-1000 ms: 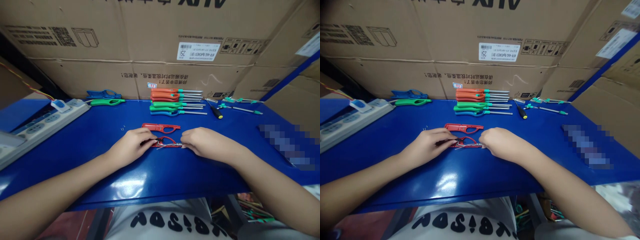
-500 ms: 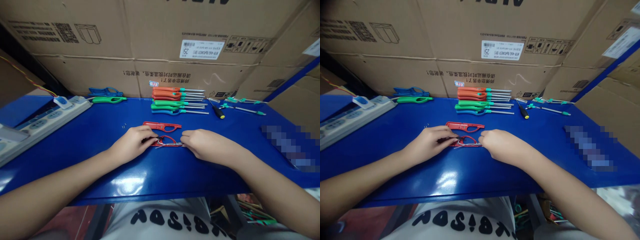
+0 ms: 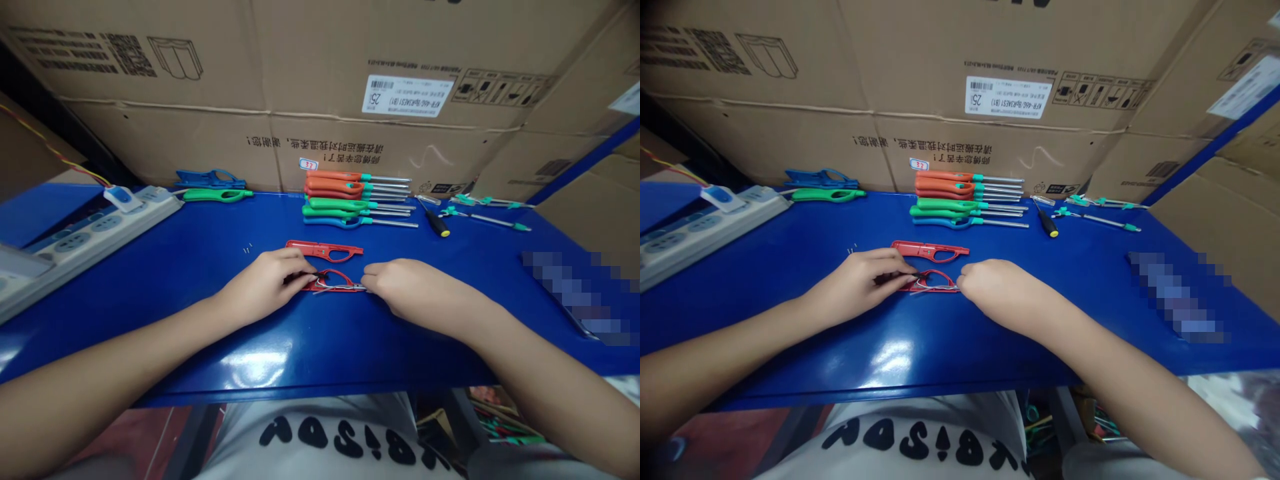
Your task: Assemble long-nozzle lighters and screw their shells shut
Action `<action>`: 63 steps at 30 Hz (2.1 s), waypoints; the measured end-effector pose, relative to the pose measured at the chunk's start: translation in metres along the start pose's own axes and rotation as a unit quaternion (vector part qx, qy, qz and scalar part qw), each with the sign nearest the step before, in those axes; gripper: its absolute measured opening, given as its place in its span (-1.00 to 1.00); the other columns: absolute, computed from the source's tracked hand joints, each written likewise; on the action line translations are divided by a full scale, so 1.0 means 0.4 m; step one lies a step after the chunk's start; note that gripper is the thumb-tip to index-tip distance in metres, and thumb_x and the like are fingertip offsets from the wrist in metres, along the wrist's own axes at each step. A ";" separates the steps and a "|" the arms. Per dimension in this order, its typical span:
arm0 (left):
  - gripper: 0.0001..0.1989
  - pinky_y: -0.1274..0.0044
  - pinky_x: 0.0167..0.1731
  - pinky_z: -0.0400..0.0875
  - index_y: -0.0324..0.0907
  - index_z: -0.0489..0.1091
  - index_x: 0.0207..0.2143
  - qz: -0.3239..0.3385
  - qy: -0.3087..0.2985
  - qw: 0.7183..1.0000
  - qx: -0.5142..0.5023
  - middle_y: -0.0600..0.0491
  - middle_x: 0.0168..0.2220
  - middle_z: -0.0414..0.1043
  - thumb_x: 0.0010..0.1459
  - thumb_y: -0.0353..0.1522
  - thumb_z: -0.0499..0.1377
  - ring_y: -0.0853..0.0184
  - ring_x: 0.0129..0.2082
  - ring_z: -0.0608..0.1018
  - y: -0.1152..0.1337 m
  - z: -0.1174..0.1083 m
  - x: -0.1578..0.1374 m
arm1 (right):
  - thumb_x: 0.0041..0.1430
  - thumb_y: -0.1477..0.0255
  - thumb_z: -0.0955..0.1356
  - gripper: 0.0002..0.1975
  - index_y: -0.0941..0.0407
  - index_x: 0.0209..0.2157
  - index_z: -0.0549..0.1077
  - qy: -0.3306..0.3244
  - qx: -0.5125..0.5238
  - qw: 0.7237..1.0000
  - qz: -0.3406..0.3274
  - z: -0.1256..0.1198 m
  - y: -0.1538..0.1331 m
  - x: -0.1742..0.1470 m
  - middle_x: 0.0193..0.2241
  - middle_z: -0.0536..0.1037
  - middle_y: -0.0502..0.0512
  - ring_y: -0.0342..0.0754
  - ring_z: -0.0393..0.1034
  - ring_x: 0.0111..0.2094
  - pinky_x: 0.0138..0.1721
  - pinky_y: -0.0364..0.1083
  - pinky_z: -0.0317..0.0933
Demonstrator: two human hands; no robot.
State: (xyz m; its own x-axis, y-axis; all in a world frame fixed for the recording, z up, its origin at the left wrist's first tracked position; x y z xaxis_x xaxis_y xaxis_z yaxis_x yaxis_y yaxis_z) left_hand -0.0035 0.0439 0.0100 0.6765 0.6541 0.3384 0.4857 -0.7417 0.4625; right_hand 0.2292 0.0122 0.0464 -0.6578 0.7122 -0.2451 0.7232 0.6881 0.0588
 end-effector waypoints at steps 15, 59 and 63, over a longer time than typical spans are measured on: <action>-0.80 0.54 -0.28 0.45 -0.22 0.61 -0.18 -0.027 -0.015 0.999 -0.011 0.00 -0.32 0.54 0.32 -0.46 0.15 0.33 -0.32 0.57 0.006 0.002 0.004 | 0.19 0.75 0.23 -0.72 0.18 -0.32 0.51 -0.053 -0.025 0.998 0.026 -0.012 -0.021 0.015 -0.33 0.56 0.12 -0.04 0.44 -0.38 -0.43 -0.08 -0.05; -0.68 0.39 -0.07 0.50 -0.23 0.46 0.10 0.001 -0.033 0.999 -0.015 -0.03 -0.20 0.43 0.33 -0.37 0.18 0.25 -0.15 0.53 0.033 0.027 -0.028 | 0.32 0.52 0.30 -0.86 0.16 -0.29 0.50 0.185 0.279 0.936 -0.106 0.068 0.050 0.070 -0.31 0.54 0.09 -0.12 0.41 -0.30 -0.20 -0.15 0.24; -0.67 0.41 -0.10 0.49 -0.23 0.46 0.10 -0.001 -0.032 0.999 -0.023 -0.02 -0.22 0.42 0.32 -0.37 0.20 0.26 -0.18 0.52 0.032 0.030 -0.029 | 0.28 0.55 0.31 -0.87 0.15 -0.33 0.50 0.190 0.282 0.934 -0.112 0.071 0.050 0.073 -0.35 0.53 0.05 -0.14 0.39 -0.33 -0.24 -0.16 0.21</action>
State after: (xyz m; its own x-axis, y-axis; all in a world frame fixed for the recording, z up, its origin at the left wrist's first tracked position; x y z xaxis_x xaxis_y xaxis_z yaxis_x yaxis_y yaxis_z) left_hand 0.0015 0.0250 0.0023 0.7102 0.6440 0.2844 0.4621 -0.7312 0.5018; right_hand 0.2304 0.0430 0.0130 -0.7552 0.6313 0.1767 0.4847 0.7192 -0.4979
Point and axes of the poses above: each hand's wrist, its own x-axis towards the middle knuckle, its own z-axis out of the palm, y = z × x, the point moved 2 cm from there along x, towards the middle knuckle
